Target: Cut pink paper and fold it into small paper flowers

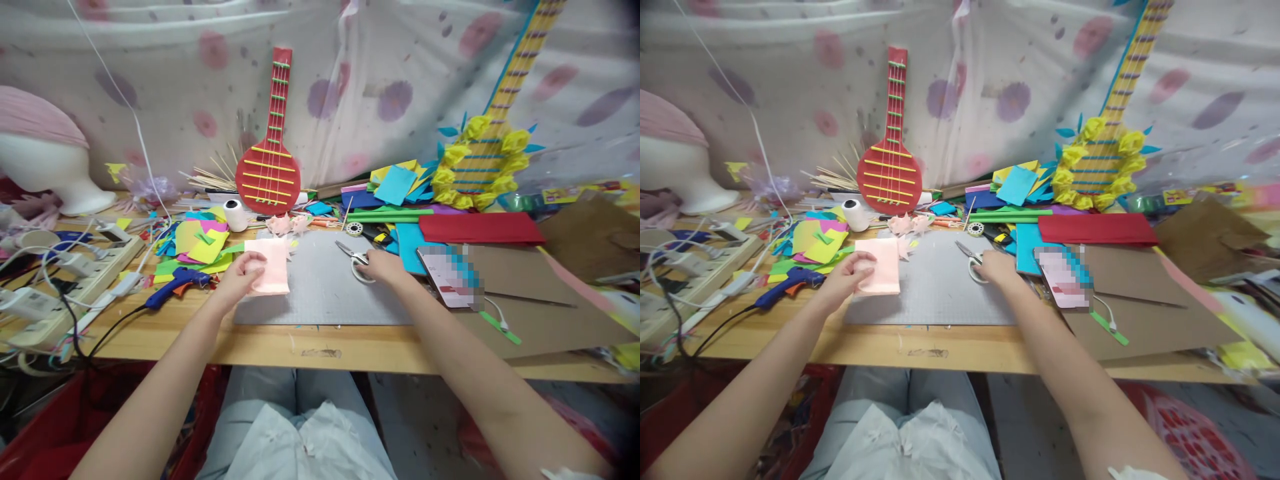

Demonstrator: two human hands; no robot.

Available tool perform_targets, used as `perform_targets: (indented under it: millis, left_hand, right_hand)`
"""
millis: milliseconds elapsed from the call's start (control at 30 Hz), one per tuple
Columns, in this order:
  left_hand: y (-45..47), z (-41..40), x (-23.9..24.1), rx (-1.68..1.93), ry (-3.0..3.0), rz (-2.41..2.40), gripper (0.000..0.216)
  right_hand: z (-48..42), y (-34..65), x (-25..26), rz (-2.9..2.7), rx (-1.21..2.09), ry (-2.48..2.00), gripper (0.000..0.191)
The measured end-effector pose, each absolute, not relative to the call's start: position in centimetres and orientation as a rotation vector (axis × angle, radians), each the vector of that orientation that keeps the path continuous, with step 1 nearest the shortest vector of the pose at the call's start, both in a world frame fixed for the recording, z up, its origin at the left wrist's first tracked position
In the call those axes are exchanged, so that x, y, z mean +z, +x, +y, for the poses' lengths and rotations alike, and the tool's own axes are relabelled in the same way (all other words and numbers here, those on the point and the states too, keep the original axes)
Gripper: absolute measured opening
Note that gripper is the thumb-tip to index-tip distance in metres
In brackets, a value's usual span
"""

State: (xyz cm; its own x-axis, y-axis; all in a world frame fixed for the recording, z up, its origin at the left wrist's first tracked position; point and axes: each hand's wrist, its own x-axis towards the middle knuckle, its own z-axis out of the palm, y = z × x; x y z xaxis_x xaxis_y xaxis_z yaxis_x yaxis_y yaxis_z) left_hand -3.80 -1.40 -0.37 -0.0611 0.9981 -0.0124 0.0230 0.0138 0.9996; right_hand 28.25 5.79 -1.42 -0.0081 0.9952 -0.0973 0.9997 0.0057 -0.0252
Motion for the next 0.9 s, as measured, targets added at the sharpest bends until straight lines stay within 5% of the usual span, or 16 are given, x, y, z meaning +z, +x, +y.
perform_targets:
  millis: [133, 267, 333, 433, 633, 767, 900]
  left_hand:
    - [-3.3, -1.0, 0.0, 1.197, 1.227, 1.252, 0.027]
    - [-2.3, -0.3, 0.8, 0.827, 1.373, 1.100, 0.025]
    - [-1.8, 0.0, 1.4, 0.628, 1.489, 1.000, 0.024]
    - [-1.4, 0.4, 2.0, 0.494, 1.565, 0.911, 0.024]
    - [-2.0, 1.1, 1.0, 0.577, 1.390, 0.874, 0.045]
    - [-3.2, 1.1, -0.2, 0.699, 1.197, 0.974, 0.069]
    - [-3.9, 0.9, -0.5, 0.675, 1.143, 1.046, 0.059]
  right_hand:
    - [4.6, 25.1, 1.0, 2.650, -0.307, 2.325, 0.034]
    - [3.7, 21.1, 3.5, 3.022, -1.391, 1.900, 0.069]
    - [3.7, 19.9, 3.5, 2.769, -1.854, 1.617, 0.087]
    - [4.2, 19.2, 2.0, 2.319, -2.336, 1.302, 0.089]
    - [4.7, 19.1, -0.7, 2.254, -2.352, 1.538, 0.038]
    - [4.3, 19.6, -0.4, 2.421, -2.261, 1.749, 0.031]
    - [4.1, 19.8, -0.8, 2.488, -2.352, 1.797, 0.032]
